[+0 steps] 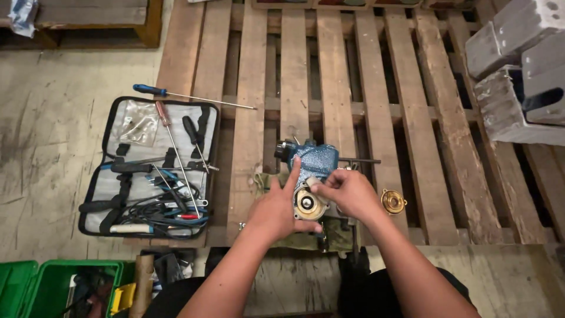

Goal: Cleaning a blue metal pump housing using a cloth on a wooden pallet workbench.

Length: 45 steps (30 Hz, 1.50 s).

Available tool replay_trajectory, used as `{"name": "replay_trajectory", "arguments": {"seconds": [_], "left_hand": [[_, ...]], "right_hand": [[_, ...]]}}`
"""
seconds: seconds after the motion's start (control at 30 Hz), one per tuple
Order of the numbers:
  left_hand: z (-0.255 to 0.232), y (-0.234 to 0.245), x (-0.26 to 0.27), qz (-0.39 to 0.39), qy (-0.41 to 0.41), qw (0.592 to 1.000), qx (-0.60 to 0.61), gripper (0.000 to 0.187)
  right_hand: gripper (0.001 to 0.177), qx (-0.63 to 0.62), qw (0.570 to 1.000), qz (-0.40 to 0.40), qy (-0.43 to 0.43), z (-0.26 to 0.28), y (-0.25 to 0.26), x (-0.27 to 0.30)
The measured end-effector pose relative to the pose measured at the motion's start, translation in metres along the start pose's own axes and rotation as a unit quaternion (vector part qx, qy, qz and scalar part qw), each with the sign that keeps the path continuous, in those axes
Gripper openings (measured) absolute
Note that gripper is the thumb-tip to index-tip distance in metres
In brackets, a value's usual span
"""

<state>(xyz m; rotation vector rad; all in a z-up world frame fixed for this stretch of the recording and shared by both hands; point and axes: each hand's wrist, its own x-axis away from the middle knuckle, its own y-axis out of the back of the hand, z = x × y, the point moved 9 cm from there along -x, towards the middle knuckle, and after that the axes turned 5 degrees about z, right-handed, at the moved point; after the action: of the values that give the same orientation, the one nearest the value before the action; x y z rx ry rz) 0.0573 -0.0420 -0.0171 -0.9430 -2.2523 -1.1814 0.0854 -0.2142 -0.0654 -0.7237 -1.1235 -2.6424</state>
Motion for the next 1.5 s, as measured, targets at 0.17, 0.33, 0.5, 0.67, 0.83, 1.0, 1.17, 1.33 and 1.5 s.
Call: {"name": "replay_trajectory", "arguments": {"seconds": [0.17,0.33,0.5,0.67,0.83,1.0,1.17,1.33,1.5], "left_hand": [[0.009,-0.009,-0.006,0.0,-0.008,1.0,0.009,0.134],[0.006,-0.006,0.001,-0.013,-0.011,0.998,0.066,0.13],[0.009,-0.01,-0.001,-0.008,-0.013,0.998,0.065,0.131],[0.014,-0.023,-0.015,-0.004,-0.026,0.997,0.07,0.131],[0.012,-0.019,-0.011,-0.008,-0.03,0.996,0.083,0.128],[0.013,-0.018,-0.012,-0.002,-0.038,0.997,0.061,0.133],[0.013,-0.018,-0.013,-0.005,-0.036,0.998,0.057,0.13],[0.014,-0.017,-0.014,0.001,-0.037,0.999,0.036,0.129],[0.01,-0.016,-0.011,0.0,-0.045,0.999,0.029,0.129]], "right_hand": [[0.031,-0.121,0.989,0.04,-0.074,-0.018,-0.002,0.004],[0.04,-0.226,0.972,0.022,-0.062,-0.027,-0.022,-0.009],[0.045,-0.306,0.947,0.033,-0.088,-0.007,-0.021,0.015],[0.044,-0.314,0.942,0.055,-0.102,-0.014,-0.017,0.018],[0.048,-0.272,0.956,0.033,-0.105,-0.006,-0.025,0.011],[0.04,-0.316,0.939,0.079,-0.11,-0.012,-0.018,0.013],[0.045,-0.314,0.942,0.059,-0.103,-0.007,-0.024,0.009],[0.045,-0.319,0.94,0.065,-0.097,-0.014,-0.023,0.006],[0.045,-0.356,0.929,0.054,-0.089,-0.007,-0.023,0.008]]}}
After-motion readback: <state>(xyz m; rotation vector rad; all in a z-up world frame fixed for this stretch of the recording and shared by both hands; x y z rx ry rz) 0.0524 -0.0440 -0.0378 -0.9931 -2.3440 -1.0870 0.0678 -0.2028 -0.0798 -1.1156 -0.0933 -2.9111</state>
